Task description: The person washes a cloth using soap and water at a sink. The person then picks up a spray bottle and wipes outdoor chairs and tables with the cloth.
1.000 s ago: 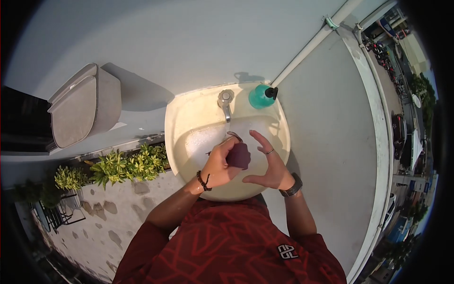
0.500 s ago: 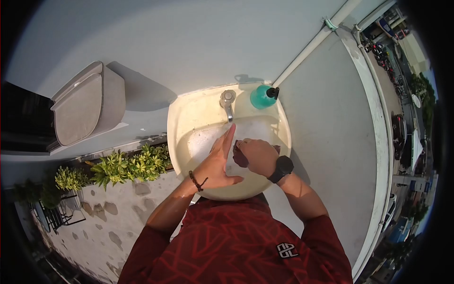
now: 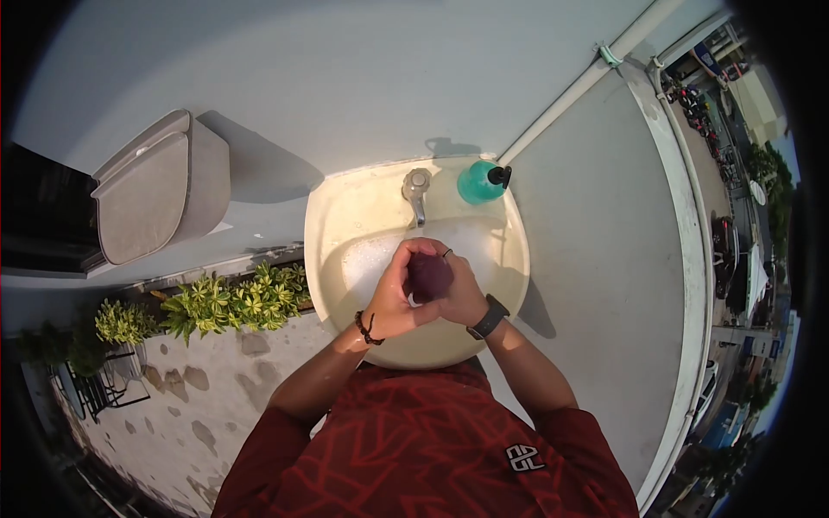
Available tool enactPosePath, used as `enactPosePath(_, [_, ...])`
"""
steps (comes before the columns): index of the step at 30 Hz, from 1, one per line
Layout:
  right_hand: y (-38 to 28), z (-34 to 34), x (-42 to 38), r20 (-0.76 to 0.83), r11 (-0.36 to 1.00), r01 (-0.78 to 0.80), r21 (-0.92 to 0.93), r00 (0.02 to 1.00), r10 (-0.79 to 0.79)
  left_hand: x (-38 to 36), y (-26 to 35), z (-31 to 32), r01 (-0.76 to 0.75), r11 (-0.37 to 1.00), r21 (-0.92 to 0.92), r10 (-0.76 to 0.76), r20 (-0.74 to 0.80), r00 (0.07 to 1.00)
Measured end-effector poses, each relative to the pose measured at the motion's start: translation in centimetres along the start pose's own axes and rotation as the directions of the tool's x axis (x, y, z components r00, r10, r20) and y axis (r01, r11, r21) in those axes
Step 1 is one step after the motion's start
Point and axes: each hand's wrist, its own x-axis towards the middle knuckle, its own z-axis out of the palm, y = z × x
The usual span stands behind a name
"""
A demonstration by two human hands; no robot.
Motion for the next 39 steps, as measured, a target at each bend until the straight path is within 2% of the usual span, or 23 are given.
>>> enactPosePath(4, [1.6, -2.3, 1.3, 0.116, 0.919, 0.008, -0.395, 0.992, 0.041, 0.2, 1.7, -3.9, 0.056, 0.994, 0.094, -0.058, 0.014, 0.998])
enactPosePath(5, [1.7, -2.3, 1.7, 0.116, 0.92, 0.008, -0.391, 0.992, 0.041, 0.3, 1.5, -3.9, 0.058, 0.994, 0.097, -0.06, 0.015, 0.998])
enactPosePath(6, [1.8, -2.2, 2.3, 0.189, 0.834, 0.222, -0.504, 0.971, -0.144, 0.6, 0.9, -4.0, 0.289, 0.941, -0.175, -0.269, 0.128, 0.954])
enactPosePath(7, [1.8, -2.0, 2.8, 0.287, 0.693, 0.42, -0.587, 0.908, -0.307, 0.8, 0.0, -4.0, 0.508, 0.763, -0.401, -0.423, 0.286, 0.86])
enactPosePath(8, [1.9, -1.8, 3.3, 0.404, 0.505, 0.592, -0.628, 0.803, -0.438, 0.6, -0.9, -4.0, 0.679, 0.483, -0.554, -0.498, 0.464, 0.733])
enactPosePath(9, [1.9, -1.6, 3.9, 0.525, 0.28, 0.724, -0.631, 0.663, -0.533, 0.5, -1.7, -4.2, 0.781, 0.144, -0.608, -0.484, 0.645, 0.591])
enactPosePath(10, [2.1, -1.6, 4.6, 0.528, 0.276, 0.729, -0.626, 0.658, -0.537, 0.6, -2.4, -4.4, 0.778, 0.15, -0.611, -0.486, 0.639, 0.596])
enactPosePath(13, [3.2, -2.1, 6.1, 0.621, 0.148, 0.745, -0.65, 0.634, -0.462, 0.4, -4.9, -4.2, 0.869, 0.353, -0.347, -0.732, 0.475, 0.487])
enactPosePath(15, [4.2, -1.9, 6.1, 0.648, 0.116, 0.75, -0.652, 0.63, -0.428, 0.1, -6.1, -3.9, 0.891, 0.383, -0.243, -0.799, 0.398, 0.451])
enactPosePath(16, [4.7, -1.7, 6.2, 0.623, 0.148, 0.697, -0.701, 0.701, -0.347, 0.5, -6.5, -4.0, 0.888, 0.441, -0.133, -0.802, 0.385, 0.456])
enactPosePath(19, [5.5, -1.0, 6.6, 0.513, 0.198, 0.518, -0.832, 0.854, -0.082, 1.9, -7.5, -4.4, 0.8, 0.564, 0.204, -0.806, 0.345, 0.48])
enactPosePath(20, [5.7, -0.7, 6.7, 0.517, 0.201, 0.522, -0.829, 0.852, -0.078, 1.9, -8.1, -4.4, 0.803, 0.561, 0.199, -0.808, 0.344, 0.479])
enactPosePath(22, [5.8, -0.2, 7.0, 0.412, 0.226, 0.403, -0.887, 0.911, -0.007, 2.1, -9.2, -4.5, 0.431, 0.728, 0.533, -0.595, 0.178, 0.784])
enactPosePath(24, [5.7, 0.1, 7.3, 0.299, 0.24, 0.276, -0.931, 0.952, 0.063, 2.4, -10.0, -4.7, 0.009, 0.577, 0.817, -0.232, 0.153, 0.961])
enactPosePath(26, [5.6, 0.1, 7.5, 0.226, 0.365, 0.213, -0.906, 0.974, -0.008, 3.9, -5.0, -3.7, 0.023, 0.374, 0.927, -0.401, 0.139, 0.905])
enactPosePath(27, [4.9, 0.1, 7.7, 0.232, 0.364, 0.219, -0.905, 0.973, -0.009, 4.1, -4.5, -3.8, 0.028, 0.372, 0.928, -0.401, 0.133, 0.906])
enactPosePath(29, [3.3, 0.1, 8.1, 0.133, 0.42, 0.035, -0.907, 0.969, 0.207, 4.3, -3.8, -3.8, 0.058, 0.294, 0.954, -0.389, 0.064, 0.919])
enactPosePath(31, [4.0, -0.7, 8.8, 0.229, 0.493, 0.165, -0.854, 0.971, 0.071, 5.0, -2.7, -3.3, 0.037, 0.131, 0.991, -0.349, 0.011, 0.937])
enactPosePath(32, [3.6, -1.1, 8.9, 0.236, 0.49, 0.173, -0.854, 0.969, 0.07, 5.3, -1.8, -3.4, 0.044, 0.13, 0.991, -0.346, 0.003, 0.938])
enactPosePath(34, [2.2, -1.8, 9.0, 0.267, 0.682, 0.182, -0.708, 0.963, 0.021, 6.0, 0.2, -3.3, -0.111, 0.024, 0.994, -0.247, 0.113, 0.962])
enactPosePath(36, [0.9, -2.3, 9.4, 0.321, 0.65, 0.327, -0.687, 0.938, -0.133, 6.6, 2.5, -3.0, -0.198, -0.124, 0.972, -0.143, 0.18, 0.973])
enactPosePath(37, [-1.2, -2.5, 9.2, 0.329, 0.641, 0.339, -0.689, 0.934, -0.141, 7.0, 4.2, -2.9, -0.227, -0.148, 0.963, -0.079, 0.217, 0.973])
enactPosePath(39, [-5.9, -3.3, 8.6, 0.25, 0.799, 0.219, -0.56, 0.964, -0.089, 8.3, 8.5, -2.9, -0.277, -0.22, 0.935, -0.023, 0.279, 0.96])
